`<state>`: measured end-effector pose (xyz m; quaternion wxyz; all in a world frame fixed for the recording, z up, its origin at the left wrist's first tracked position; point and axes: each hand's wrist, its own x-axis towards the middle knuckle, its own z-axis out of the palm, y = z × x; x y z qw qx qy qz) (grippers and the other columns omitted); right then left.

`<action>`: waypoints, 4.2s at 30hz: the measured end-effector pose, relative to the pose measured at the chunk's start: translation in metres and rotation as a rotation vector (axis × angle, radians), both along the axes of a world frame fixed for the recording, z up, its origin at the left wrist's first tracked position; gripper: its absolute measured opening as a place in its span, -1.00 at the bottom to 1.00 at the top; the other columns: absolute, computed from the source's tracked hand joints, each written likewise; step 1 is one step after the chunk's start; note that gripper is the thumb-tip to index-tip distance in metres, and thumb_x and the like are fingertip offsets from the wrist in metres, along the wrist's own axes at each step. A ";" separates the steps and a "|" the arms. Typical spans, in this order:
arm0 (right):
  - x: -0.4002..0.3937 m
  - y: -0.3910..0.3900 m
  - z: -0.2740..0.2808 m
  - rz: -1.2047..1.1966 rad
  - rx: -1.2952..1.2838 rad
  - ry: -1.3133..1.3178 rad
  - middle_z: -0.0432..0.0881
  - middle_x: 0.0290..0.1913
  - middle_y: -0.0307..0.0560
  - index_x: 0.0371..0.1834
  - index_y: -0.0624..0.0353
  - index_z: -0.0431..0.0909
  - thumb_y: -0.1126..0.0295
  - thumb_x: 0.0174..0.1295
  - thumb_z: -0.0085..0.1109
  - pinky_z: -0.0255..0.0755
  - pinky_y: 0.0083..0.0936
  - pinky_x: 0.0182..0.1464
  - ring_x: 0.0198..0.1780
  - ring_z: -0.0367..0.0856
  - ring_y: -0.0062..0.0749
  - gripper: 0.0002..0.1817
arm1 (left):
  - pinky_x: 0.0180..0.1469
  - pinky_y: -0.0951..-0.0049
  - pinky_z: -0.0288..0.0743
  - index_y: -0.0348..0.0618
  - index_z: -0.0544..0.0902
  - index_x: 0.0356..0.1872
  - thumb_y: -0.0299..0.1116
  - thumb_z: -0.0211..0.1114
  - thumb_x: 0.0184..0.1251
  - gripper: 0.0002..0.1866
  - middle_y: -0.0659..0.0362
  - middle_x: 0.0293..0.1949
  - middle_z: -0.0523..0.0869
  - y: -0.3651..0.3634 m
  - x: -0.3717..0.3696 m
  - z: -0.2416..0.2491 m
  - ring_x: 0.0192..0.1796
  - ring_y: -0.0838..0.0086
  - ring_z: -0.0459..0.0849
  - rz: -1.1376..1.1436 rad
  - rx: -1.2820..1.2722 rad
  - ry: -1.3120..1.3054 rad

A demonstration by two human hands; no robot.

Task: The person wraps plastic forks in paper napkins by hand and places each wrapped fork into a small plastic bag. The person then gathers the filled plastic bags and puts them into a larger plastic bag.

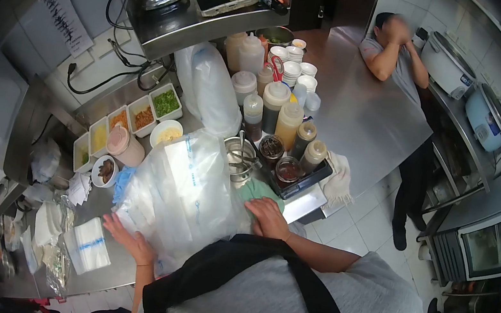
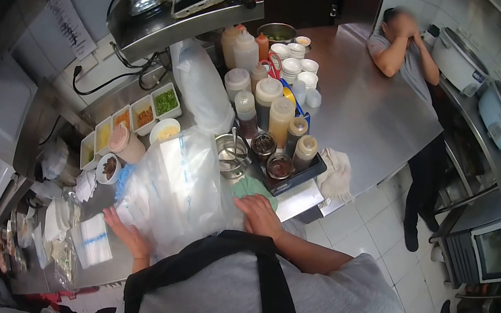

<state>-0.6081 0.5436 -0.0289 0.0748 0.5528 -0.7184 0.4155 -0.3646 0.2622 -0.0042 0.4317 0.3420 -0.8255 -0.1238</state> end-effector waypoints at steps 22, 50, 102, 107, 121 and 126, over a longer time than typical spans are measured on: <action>0.012 -0.058 0.129 0.155 -0.307 0.190 0.39 0.16 0.18 0.24 0.24 0.35 0.71 -0.04 0.05 0.30 -0.17 0.24 0.17 0.41 0.06 -0.36 | 0.41 -0.09 -0.06 0.02 0.56 0.17 -0.28 0.20 0.26 -0.58 -0.01 0.35 0.35 -0.011 0.098 -0.044 0.45 -0.12 0.10 0.187 -0.056 -0.124; 0.164 -0.198 0.162 0.840 -0.140 0.040 0.16 0.31 0.17 0.17 0.21 0.44 0.63 0.04 0.19 0.33 -0.18 0.29 0.30 0.36 0.06 -0.47 | 0.28 0.08 0.27 -0.10 0.62 -0.30 -0.43 0.32 0.14 -0.89 0.08 0.11 0.50 0.004 0.105 -0.022 0.32 0.03 0.31 0.065 0.067 0.120; 0.334 -0.554 0.033 0.915 0.316 0.583 0.51 -0.14 -0.08 -0.29 0.12 0.55 0.42 0.10 0.07 0.41 -0.26 0.04 0.05 0.44 -0.15 -0.87 | 0.39 -0.32 -0.11 0.22 0.36 0.34 -0.07 0.35 0.14 -0.32 -0.01 0.46 0.12 -0.168 0.366 -0.007 0.52 -0.04 -0.07 0.687 0.355 -0.407; 0.330 -0.550 0.052 0.912 0.132 0.392 0.54 -0.22 -0.16 -0.39 -0.04 0.67 0.43 0.08 0.11 0.45 -0.24 -0.02 -0.03 0.51 -0.23 -0.87 | 0.40 -0.28 -0.10 0.19 0.28 0.39 -0.10 0.36 0.12 -0.24 -0.03 0.47 0.07 -0.165 0.360 -0.012 0.53 -0.04 -0.13 0.599 0.421 -0.467; 0.297 -0.512 0.097 0.739 0.420 -1.344 0.51 -0.46 -0.17 -0.18 0.27 0.55 0.42 0.21 -0.01 0.52 -0.56 -0.42 -0.50 0.55 -0.45 -0.79 | 0.42 -0.18 -0.06 0.20 0.17 0.43 -0.08 0.34 0.16 -0.20 -0.07 0.49 -0.02 -0.134 0.359 -0.007 0.52 -0.09 -0.13 0.769 0.563 -0.254; 0.297 -0.517 0.077 0.741 0.386 -1.312 0.50 -0.46 -0.22 -0.19 0.23 0.57 0.40 0.19 0.03 0.45 -0.62 -0.45 -0.51 0.50 -0.56 -0.80 | 0.43 -0.11 -0.02 0.18 0.17 0.44 -0.07 0.40 0.09 -0.14 -0.14 0.48 -0.02 -0.131 0.346 -0.004 0.51 -0.12 -0.09 0.706 0.375 -0.205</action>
